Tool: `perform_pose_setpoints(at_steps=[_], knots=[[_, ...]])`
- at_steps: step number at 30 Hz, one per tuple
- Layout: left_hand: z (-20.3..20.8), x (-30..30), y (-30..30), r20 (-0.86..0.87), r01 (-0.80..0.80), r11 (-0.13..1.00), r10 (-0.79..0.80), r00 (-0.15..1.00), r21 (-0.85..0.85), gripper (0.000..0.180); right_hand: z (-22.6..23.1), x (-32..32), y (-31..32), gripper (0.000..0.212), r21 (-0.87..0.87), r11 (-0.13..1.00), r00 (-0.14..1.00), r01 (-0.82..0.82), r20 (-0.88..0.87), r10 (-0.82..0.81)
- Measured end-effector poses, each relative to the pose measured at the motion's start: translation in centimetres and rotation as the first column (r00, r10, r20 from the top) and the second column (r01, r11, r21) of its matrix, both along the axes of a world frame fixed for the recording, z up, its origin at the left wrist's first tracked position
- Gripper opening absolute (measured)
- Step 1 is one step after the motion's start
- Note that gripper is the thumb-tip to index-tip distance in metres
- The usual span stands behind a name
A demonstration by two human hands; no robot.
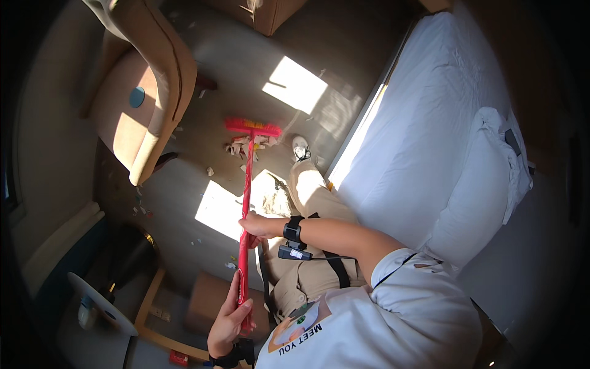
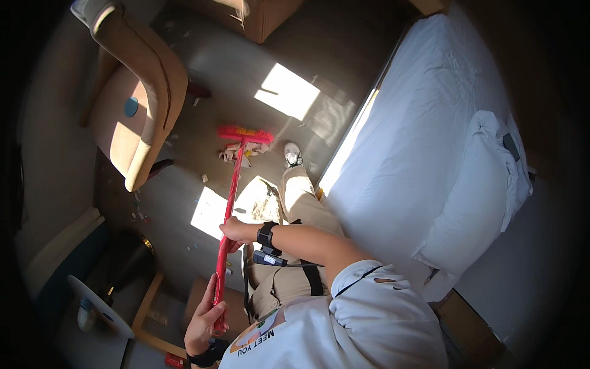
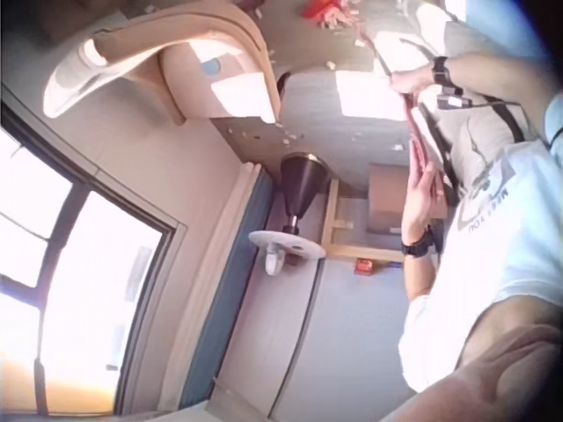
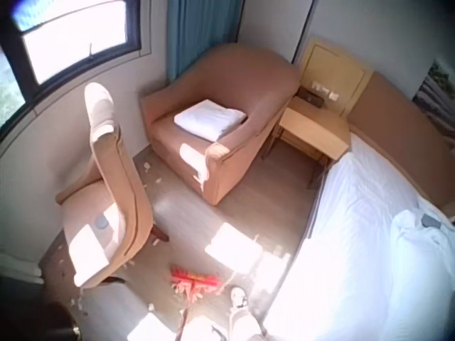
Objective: The person sweeps paper and foam debris into a pile on the floor of a room using a broom.
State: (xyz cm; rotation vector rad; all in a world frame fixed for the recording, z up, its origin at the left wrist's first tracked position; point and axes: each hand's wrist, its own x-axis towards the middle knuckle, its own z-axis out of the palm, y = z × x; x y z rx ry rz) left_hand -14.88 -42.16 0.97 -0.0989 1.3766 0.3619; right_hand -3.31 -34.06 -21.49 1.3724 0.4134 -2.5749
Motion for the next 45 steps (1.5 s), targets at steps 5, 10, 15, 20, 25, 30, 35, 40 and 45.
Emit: perform_pose_setpoints(at_steps=[5,10,15,20,25,30,35,40,45], knots=[[-2.9,-1.7,-1.5,0.360,-0.016,0.969,-0.076,0.930,0.245,0.052,1.4,3.7,0.1,0.028,0.227,0.959,0.966,0.171,0.151,-0.208],[-14.3,5.5,1.0,-0.304,0.453,0.484,-0.357,0.883,0.749,0.065,-4.6,12.7,4.6,0.028,0.394,0.896,0.776,0.204,0.493,-0.393],[-16.3,10.7,4.4,-0.381,0.354,0.398,-0.012,0.925,0.847,0.025,-8.0,14.4,4.6,0.029,0.271,0.877,0.686,0.396,0.547,-0.479],[-14.8,4.1,0.6,-0.301,0.295,0.554,-0.083,0.950,0.779,0.010,-10.9,9.1,-2.6,0.040,0.079,0.810,0.748,0.581,0.341,-0.569],[-5.5,-3.4,-3.2,-0.559,0.478,0.617,-0.074,0.826,0.625,0.021,-5.0,-0.7,-7.6,0.032,-0.347,0.856,0.902,0.382,-0.062,-0.428],[0.0,-3.3,-4.7,-0.688,0.623,0.389,0.040,0.725,0.679,0.030,4.6,-1.1,-4.1,0.028,-0.248,0.948,0.973,0.200,-0.067,-0.223],[-5.5,0.8,-0.3,-0.589,0.459,0.556,0.068,0.805,0.692,0.029,0.6,3.0,4.3,0.032,0.103,0.976,0.978,0.193,0.056,-0.199],[-8.9,4.4,4.2,-0.704,0.567,0.538,0.072,0.706,0.624,0.023,-7.0,3.7,8.4,0.036,0.262,0.963,0.984,0.066,0.140,-0.106],[-1.3,2.9,9.5,-0.811,0.655,0.539,0.093,0.578,0.529,0.030,-0.3,0.2,10.7,0.030,0.173,0.983,0.998,0.065,-0.033,-0.060]])
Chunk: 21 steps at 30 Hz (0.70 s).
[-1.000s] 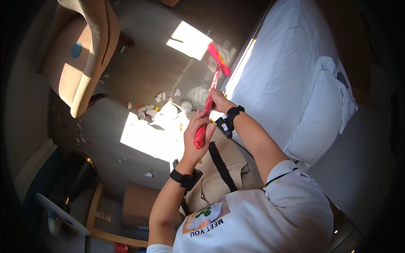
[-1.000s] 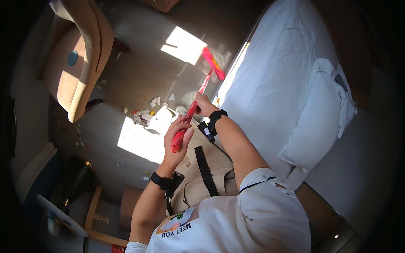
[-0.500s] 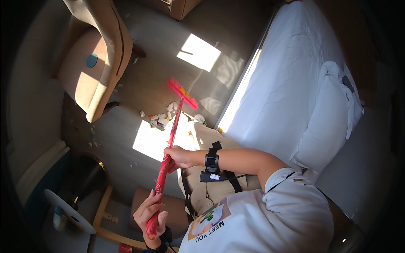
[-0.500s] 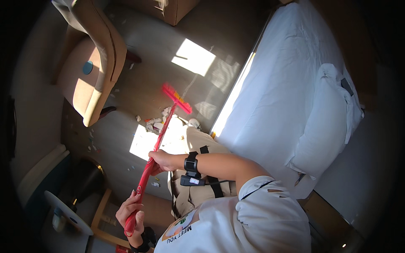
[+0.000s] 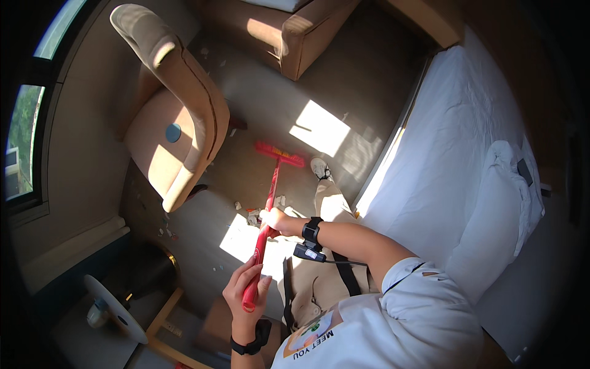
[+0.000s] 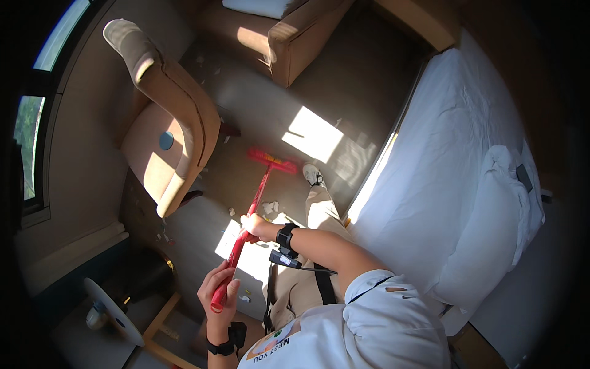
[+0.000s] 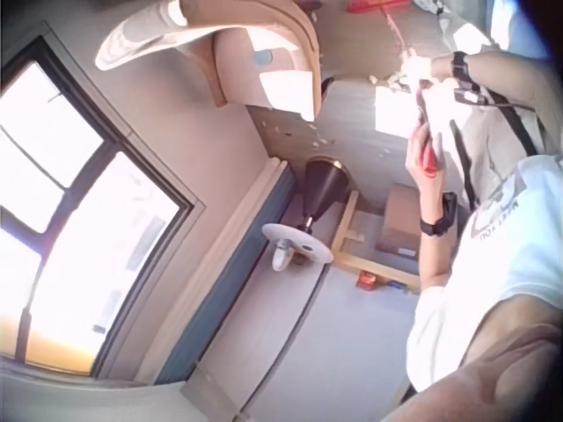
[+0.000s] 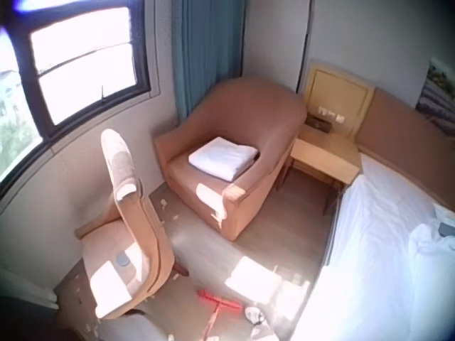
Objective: The person sweeps paper and foam debris into a pile on the floor of a room using a broom.
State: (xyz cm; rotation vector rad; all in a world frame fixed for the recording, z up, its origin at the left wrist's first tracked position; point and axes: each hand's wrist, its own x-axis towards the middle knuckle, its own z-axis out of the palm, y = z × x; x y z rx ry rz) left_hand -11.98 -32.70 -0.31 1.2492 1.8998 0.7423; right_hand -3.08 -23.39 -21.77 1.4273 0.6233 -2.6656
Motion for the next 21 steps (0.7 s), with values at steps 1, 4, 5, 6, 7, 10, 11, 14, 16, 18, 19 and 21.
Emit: perform_pose_setpoints(at_steps=[1,4,5,6,7,10,11,14,16,18,19,21], knots=[[1.7,0.4,2.0,-0.095,0.077,0.997,-0.077,0.993,0.003,0.033,1.4,0.1,0.8,0.027,-0.065,0.992,0.994,0.105,-0.001,-0.105],[5.4,2.4,9.1,-0.279,0.408,0.908,-0.370,0.886,0.092,0.038,6.7,2.3,6.7,0.019,-0.287,0.912,0.948,0.294,-0.035,-0.317],[6.1,3.0,11.0,-0.276,0.450,0.892,-0.420,0.865,0.052,0.037,6.8,3.0,8.7,0.019,-0.338,0.883,0.929,0.326,-0.057,-0.365],[6.6,3.5,12.3,-0.286,0.440,0.897,-0.409,0.866,0.050,0.037,7.0,3.5,10.9,0.019,-0.389,0.851,0.909,0.353,-0.075,-0.411],[6.8,3.8,13.5,-0.214,0.406,0.914,-0.396,0.893,0.004,0.038,7.4,3.8,12.5,0.020,-0.342,0.875,0.922,0.342,-0.057,-0.382],[6.6,3.5,16.6,-0.037,0.334,0.940,-0.337,0.941,-0.073,0.049,6.3,3.6,18.0,0.019,-0.252,0.916,0.923,0.313,-0.146,-0.356],[5.9,3.1,17.2,0.263,0.119,0.974,-0.065,0.963,-0.194,0.052,6.0,2.8,19.6,0.020,-0.195,0.943,0.953,0.270,-0.089,-0.291],[3.5,1.8,19.8,0.618,-0.174,0.899,0.406,0.673,-0.402,0.052,4.1,-0.1,24.2,0.022,-0.002,0.997,0.997,0.083,-0.004,-0.083],[3.2,1.3,22.7,0.760,-0.179,0.803,0.596,0.259,-0.569,0.050,1.9,-1.7,26.6,0.023,-0.006,0.981,0.981,0.193,-0.020,-0.193],[2.0,0.3,25.2,0.747,-0.250,0.789,0.612,0.259,-0.560,0.053,1.7,-3.3,29.6,0.027,0.070,0.991,0.992,0.112,0.044,-0.115],[1.3,-0.6,26.5,0.780,-0.227,0.770,0.622,0.064,-0.596,0.051,1.6,-4.0,31.3,0.027,0.090,0.991,0.994,0.094,0.044,-0.098],[0.6,-2.0,29.3,0.779,-0.168,0.761,0.619,-0.100,-0.626,0.047,1.7,-4.9,34.2,0.023,0.103,0.993,0.999,0.049,0.007,-0.050]])
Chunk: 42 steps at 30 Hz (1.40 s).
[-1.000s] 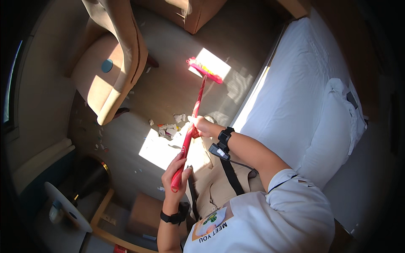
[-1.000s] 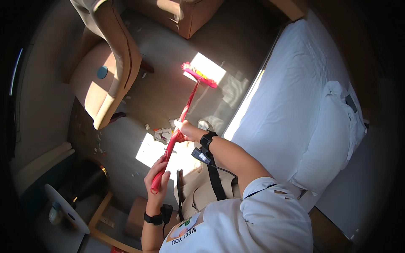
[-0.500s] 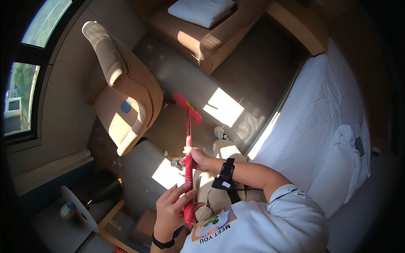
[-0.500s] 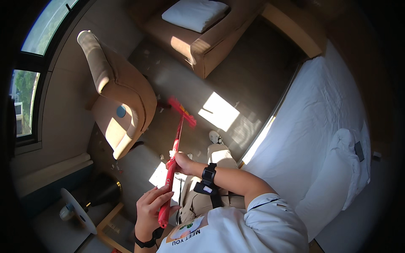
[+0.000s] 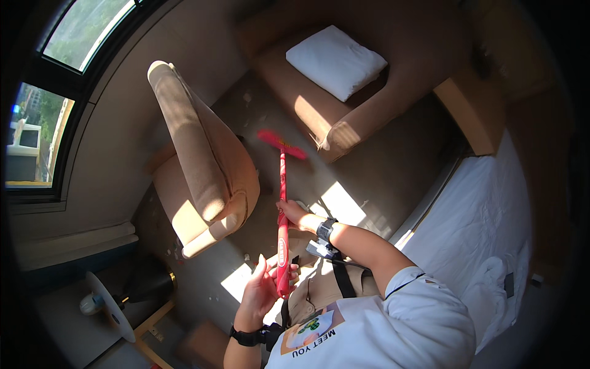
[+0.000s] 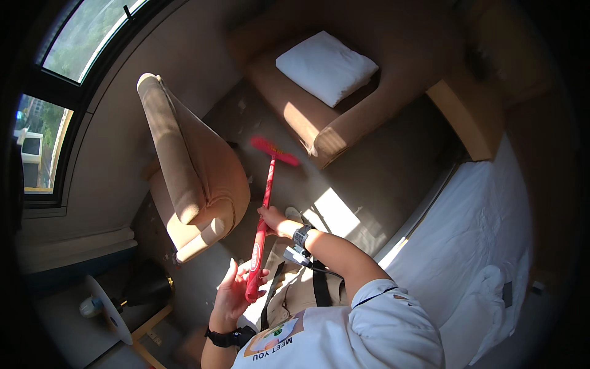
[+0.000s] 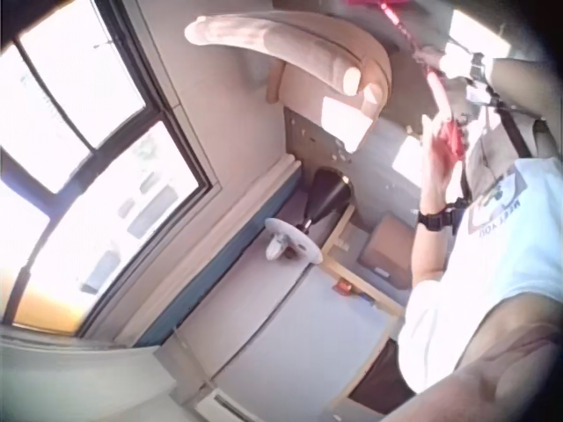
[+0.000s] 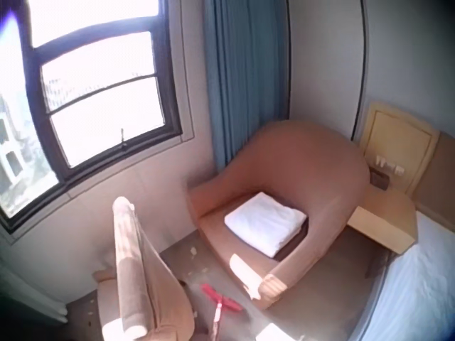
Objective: The person sweeps paper and foam debris into a pile on the floor of a room using a broom.
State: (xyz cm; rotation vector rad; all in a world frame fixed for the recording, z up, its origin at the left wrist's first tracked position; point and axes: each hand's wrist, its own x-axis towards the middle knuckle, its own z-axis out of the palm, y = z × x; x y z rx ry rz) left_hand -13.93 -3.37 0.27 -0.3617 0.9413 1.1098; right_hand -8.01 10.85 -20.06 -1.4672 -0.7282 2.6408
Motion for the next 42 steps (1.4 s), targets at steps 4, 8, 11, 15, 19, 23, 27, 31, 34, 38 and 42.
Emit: perform_pose_setpoints(at_steps=[4,8,11,15,19,23,27,31,34,38,42], knots=[[-2.5,-2.4,4.8,-0.068,0.160,0.985,-0.156,0.985,0.062,0.028,-0.7,-2.0,5.1,0.021,0.069,0.986,0.987,-0.150,-0.043,0.153],[-2.7,-3.6,9.1,-0.040,0.078,0.995,-0.080,0.996,-0.058,0.038,-0.3,-5.4,10.1,0.021,0.083,0.966,0.969,-0.245,0.039,0.242],[-3.5,-3.4,13.1,-0.123,-0.177,0.972,0.159,0.980,-0.154,0.026,-0.2,-8.5,14.1,0.024,0.154,0.911,0.924,-0.382,0.062,0.377],[-7.2,-3.8,18.8,-0.076,-0.346,0.921,0.338,0.938,-0.181,0.024,-1.5,-11.9,20.3,0.034,0.343,0.798,0.867,-0.496,0.132,0.481],[-11.1,-5.3,26.0,-0.140,-0.340,0.916,0.316,0.939,-0.215,0.024,-5.7,-15.3,26.2,0.028,0.526,0.591,0.784,-0.612,0.304,0.541],[-16.2,-8.5,32.3,-0.039,-0.504,0.853,0.504,0.863,-0.139,0.029,-8.9,-18.2,31.4,0.023,0.383,0.794,0.876,-0.472,0.102,0.471],[-20.3,-9.3,34.7,-0.008,-0.436,0.868,0.447,0.894,-0.239,0.027,-13.0,-18.5,34.6,0.020,0.357,0.675,0.763,-0.646,0.307,0.569],[-19.5,-7.2,31.1,-0.128,-0.324,0.890,0.298,0.946,-0.321,0.030,-11.8,-15.8,32.0,0.030,0.188,0.606,0.635,-0.773,0.216,0.742],[-17.5,-4.2,25.7,-0.065,-0.253,0.908,0.246,0.967,-0.334,0.033,-11.9,-12.0,28.1,0.026,-0.036,0.603,0.595,-0.797,0.124,0.794],[-13.1,-0.3,20.7,-0.134,-0.215,0.882,0.174,0.976,-0.419,0.031,-8.5,-8.0,22.9,0.033,-0.138,0.526,0.523,-0.839,0.065,0.850],[-9.8,-0.1,20.8,-0.195,-0.248,0.874,0.181,0.964,-0.417,0.029,-4.7,-7.2,21.8,0.035,-0.055,0.646,0.645,-0.761,0.034,0.763]])
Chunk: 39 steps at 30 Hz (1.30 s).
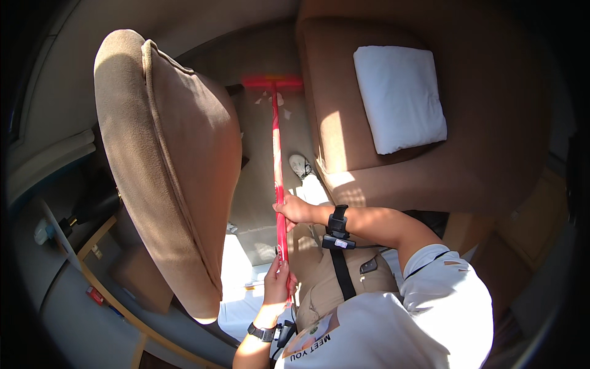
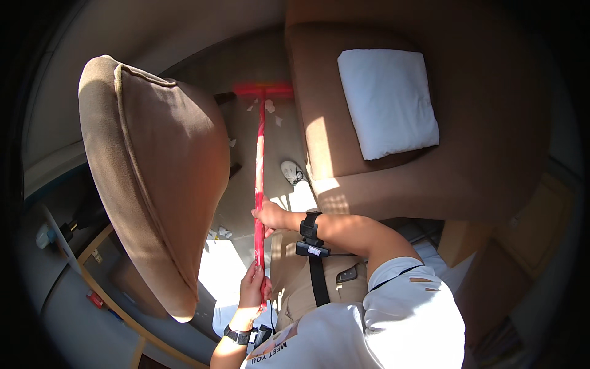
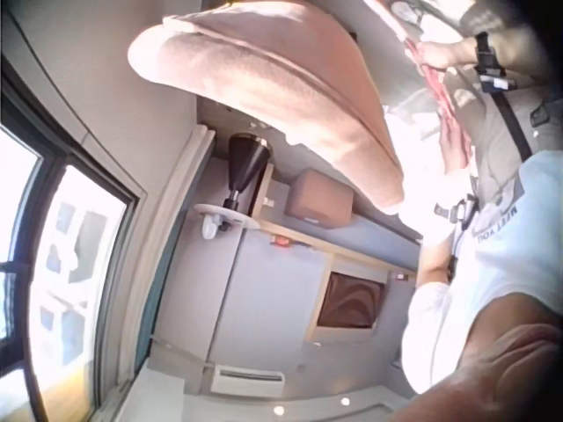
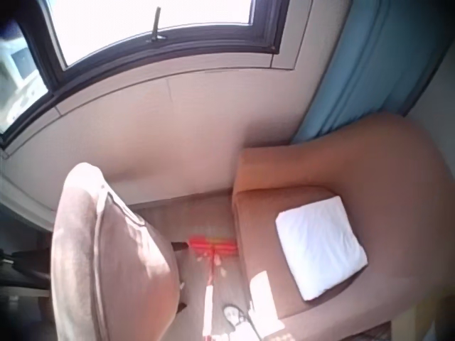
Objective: The person sweeps paper and foam debris into a pile on the floor of a room using a broom.
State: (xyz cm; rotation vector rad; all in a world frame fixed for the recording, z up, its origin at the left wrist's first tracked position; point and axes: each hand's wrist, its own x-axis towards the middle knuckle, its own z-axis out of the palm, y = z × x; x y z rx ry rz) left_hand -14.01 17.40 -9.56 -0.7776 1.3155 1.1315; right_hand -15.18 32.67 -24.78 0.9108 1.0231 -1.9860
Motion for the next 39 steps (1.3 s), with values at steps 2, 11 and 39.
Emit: perform_pose_setpoints(at_steps=[2,11,39], knots=[[-1.7,-0.9,0.7,-0.039,-0.025,0.998,0.027,0.999,0.061,0.027,-1.4,-2.1,1.2,0.032,0.067,0.998,0.999,0.000,-0.036,0.003],[-4.8,1.2,-1.7,0.059,0.102,0.992,-0.097,0.993,-0.080,0.025,-3.8,-1.5,0.2,0.020,-0.051,0.981,0.963,-0.186,0.190,0.193],[6.3,7.4,-6.2,0.441,-0.467,0.883,0.438,0.783,-0.049,0.035,5.7,4.0,-5.5,0.052,0.082,0.901,0.903,-0.426,-0.013,0.429]])
